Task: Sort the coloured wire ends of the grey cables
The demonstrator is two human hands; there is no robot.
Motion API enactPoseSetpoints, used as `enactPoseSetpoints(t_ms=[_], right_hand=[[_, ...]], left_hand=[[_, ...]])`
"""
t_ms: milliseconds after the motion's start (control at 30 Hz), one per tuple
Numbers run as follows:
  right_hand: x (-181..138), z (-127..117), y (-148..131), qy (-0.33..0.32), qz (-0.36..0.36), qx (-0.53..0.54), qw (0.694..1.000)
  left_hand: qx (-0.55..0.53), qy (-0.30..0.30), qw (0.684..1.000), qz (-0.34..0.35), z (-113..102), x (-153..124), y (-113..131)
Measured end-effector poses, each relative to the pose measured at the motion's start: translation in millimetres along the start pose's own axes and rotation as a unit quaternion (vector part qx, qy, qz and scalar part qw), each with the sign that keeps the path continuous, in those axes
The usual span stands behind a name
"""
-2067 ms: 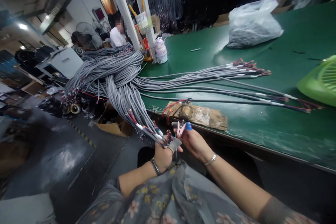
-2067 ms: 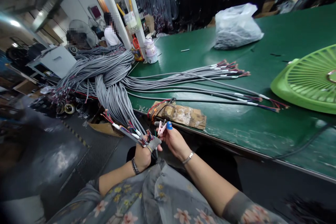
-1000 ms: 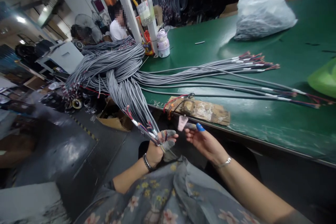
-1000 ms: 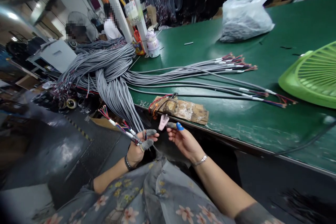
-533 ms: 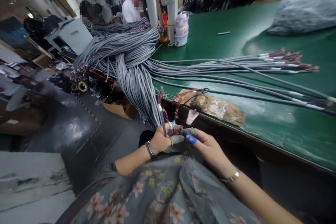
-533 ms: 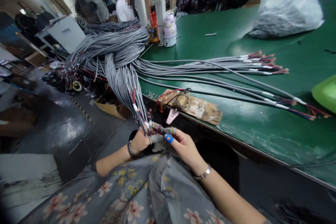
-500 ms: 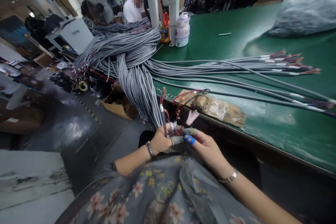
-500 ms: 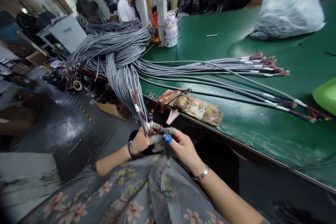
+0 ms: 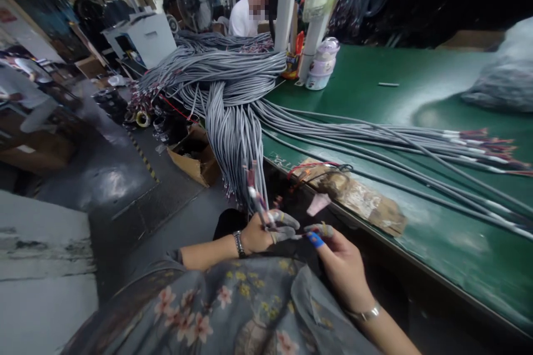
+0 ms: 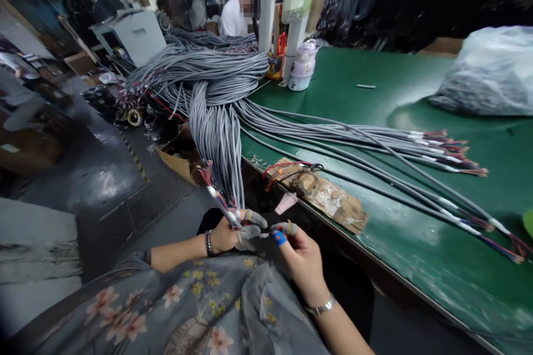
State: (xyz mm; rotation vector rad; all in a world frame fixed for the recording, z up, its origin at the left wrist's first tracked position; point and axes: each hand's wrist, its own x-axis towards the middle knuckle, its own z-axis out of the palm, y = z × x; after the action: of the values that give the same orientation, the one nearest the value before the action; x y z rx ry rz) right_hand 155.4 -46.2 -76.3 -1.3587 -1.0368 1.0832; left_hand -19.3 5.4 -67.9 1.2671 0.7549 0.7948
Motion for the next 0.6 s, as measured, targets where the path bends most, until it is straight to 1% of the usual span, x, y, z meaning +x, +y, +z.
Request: enactPoseSetpoints(t_ms=[33,100,167,233,267,300,333,400,433,467,500,533,567,600], right_hand=[[-1.8,-7.0,3.9,0.019,0.01,0.001,1.0],[-5.3,-21.3,11.4,0.077,0.026,0.021,0.996],[-8.6,-33.8,16.3,0.136,0.034,0.053,0.989],[-11.1,-41.5,16.7,0.162,0.031,0.069,0.984],[-11.8,-42.8,14.9,0.159,0.025,0.065,0.985],[-12.0,-42.3,11.9,0.146,0.013,0.055,0.988],[-11.7,-39.9,7.8,0.119,0.001,0.041,0.992],[-9.5,-30.3,-2.1,0.042,-0.022,0.02,0.999],[-7.6,-23.6,-7.2,-0.011,-0.019,0.016,1.0],[-5.3,-16.4,-12.0,-0.045,-0.013,0.018,0.999],[-2.7,-9.0,-16.0,-0.058,-0.006,0.031,0.998],[0.1,-1.8,-19.2,-0.056,0.005,0.053,0.997],[2.9,4.7,-21.5,-0.052,0.021,0.082,0.995],[5.5,10.4,-22.9,-0.064,0.042,0.112,0.991]], left_hand=[[-0.02,0.025,0.999,0.01,-2.3,-3.5,1.1],[-0.048,0.073,0.996,0.024,-9.6,-10.3,1.3],[-0.054,0.102,0.993,0.018,-18.8,-15.6,-0.3],[-0.039,0.116,0.992,0.006,-26.4,-17.9,-1.5],[-0.029,0.116,0.993,0.003,-28.4,-17.7,-1.0],[-0.016,0.11,0.994,0.005,-29.0,-16.5,0.3],[-0.002,0.097,0.995,0.011,-28.0,-14.6,2.4],[0.033,0.048,0.998,0.028,-22.1,-9.1,8.3],[0.051,0.016,0.998,0.033,-17.9,-6.0,11.2],[0.07,-0.015,0.997,0.034,-13.5,-2.9,13.6],[0.09,-0.046,0.994,0.033,-9.4,-0.2,15.3],[0.106,-0.073,0.991,0.027,-5.9,2.1,16.1],[0.116,-0.093,0.989,0.019,-3.2,3.8,16.3],[0.121,-0.105,0.987,0.01,-1.5,5.0,15.9]])
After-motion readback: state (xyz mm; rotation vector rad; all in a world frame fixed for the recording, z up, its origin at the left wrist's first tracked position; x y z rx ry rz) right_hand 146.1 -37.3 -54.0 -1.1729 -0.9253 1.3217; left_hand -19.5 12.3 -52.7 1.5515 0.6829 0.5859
